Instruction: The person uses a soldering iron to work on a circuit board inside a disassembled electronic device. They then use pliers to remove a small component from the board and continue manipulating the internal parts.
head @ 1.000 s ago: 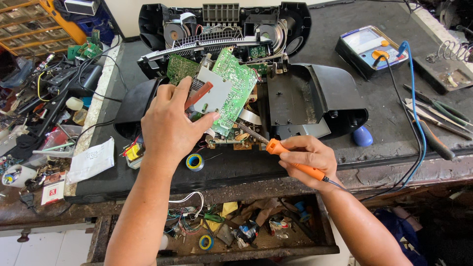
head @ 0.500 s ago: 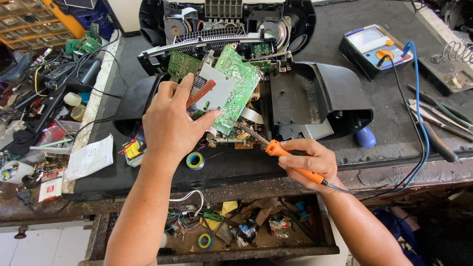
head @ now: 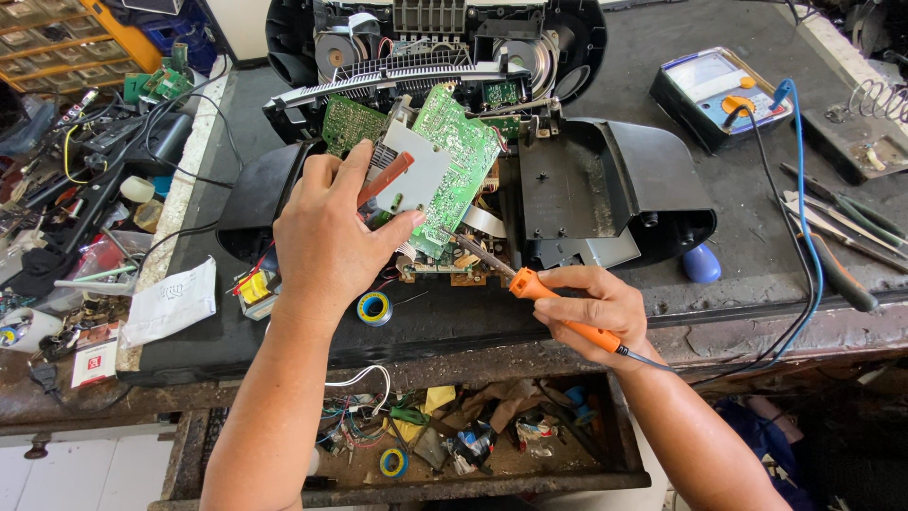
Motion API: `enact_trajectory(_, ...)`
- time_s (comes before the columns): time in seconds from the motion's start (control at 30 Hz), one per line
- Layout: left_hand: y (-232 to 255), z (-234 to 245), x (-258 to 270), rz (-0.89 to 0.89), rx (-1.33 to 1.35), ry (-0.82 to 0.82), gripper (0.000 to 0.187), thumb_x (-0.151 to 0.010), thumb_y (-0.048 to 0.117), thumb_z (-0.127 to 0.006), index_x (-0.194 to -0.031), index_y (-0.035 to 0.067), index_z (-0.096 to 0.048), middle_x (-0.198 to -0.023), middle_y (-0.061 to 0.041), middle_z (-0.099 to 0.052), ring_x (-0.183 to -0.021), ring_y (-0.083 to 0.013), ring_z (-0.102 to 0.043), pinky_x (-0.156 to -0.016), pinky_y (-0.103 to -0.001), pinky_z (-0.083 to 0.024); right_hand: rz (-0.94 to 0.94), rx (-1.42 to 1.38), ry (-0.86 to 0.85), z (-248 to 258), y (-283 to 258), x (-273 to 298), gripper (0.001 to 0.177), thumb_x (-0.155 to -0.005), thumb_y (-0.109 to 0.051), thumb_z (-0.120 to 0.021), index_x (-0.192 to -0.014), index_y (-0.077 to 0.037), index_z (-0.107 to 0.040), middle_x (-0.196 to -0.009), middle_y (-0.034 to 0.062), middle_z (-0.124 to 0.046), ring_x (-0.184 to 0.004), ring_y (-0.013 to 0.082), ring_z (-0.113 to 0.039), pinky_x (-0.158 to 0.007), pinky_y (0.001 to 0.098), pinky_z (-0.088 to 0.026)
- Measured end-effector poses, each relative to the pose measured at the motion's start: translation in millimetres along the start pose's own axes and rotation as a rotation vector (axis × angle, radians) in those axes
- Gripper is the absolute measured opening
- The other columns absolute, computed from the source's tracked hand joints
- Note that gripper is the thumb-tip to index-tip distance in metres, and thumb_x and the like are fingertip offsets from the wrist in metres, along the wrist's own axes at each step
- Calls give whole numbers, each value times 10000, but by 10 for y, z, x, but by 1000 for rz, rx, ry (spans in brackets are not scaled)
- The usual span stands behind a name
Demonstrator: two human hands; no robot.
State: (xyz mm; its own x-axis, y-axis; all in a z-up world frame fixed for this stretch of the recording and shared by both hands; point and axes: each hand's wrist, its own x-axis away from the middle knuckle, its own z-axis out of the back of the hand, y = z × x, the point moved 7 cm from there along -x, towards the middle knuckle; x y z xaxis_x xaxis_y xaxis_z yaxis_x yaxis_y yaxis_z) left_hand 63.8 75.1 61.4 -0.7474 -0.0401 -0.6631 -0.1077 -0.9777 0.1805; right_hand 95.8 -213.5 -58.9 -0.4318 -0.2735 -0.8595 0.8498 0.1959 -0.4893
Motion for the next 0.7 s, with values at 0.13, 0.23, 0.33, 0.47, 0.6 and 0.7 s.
enact_trajectory(0.13, -9, -11, 11, 4, 6, -9, 811, -746, 458, -943, -1404, 75, -664, -1073, -134, -582, -892, -383, -702, -723, -516, -598, -8, -7, -15, -3, 21, 26, 358, -705, 111, -848, -1004, -85, -874, -1124, 230, -761, -980, 328, -788, -832, 375, -626)
enact_trajectory(0.23, -11, -13, 7, 0, 5, -2, 810, -749, 458, -943, -1404, 75, -661, -1073, -132, -579, -893, -384, -701, -725, -517, -597, -6, -1, -22, -5, 19, 16, 334, -712, 97, -848, -992, -83, -875, -1128, 226, -759, -984, 319, -787, -842, 370, -625)
enact_trajectory(0.33, -8, -18, 7, -3, -1, 2, 813, -747, 465, -943, -1404, 77, -662, -1075, -130, -579, -896, -383, -702, -727, -518, -598, -6, 0, -30, 0, 20, 21, 326, -719, 83, -845, -994, -90, -876, -1145, 223, -756, -998, 318, -782, -851, 373, -626)
enact_trajectory(0.47, -10, -20, 11, -12, -1, 11, 813, -748, 481, -934, -1398, 72, -669, -1060, -128, -574, -889, -387, -694, -722, -518, -593, 6, 18, -40, -6, 13, 39, 338, -733, 56, -847, -1024, -115, -874, -1181, 210, -753, -1012, 324, -779, -852, 374, -624)
enact_trajectory(0.6, -20, -42, 21, -22, -13, 12, 814, -754, 491, -926, -1402, 70, -668, -1067, -127, -574, -900, -390, -693, -725, -524, -589, 18, 23, -37, -14, -15, 8, 326, -737, 55, -843, -1010, -119, -878, -1171, 210, -757, -990, 319, -784, -846, 367, -625)
enact_trajectory(0.7, -20, -37, 34, -27, -18, 26, 821, -751, 500, -923, -1405, 76, -667, -1070, -121, -567, -908, -383, -692, -729, -519, -588, 31, 36, -26, -26, -10, 30, 301, -739, 32, -857, -987, -136, -885, -1172, 199, -763, -974, 302, -784, -837, 338, -619)
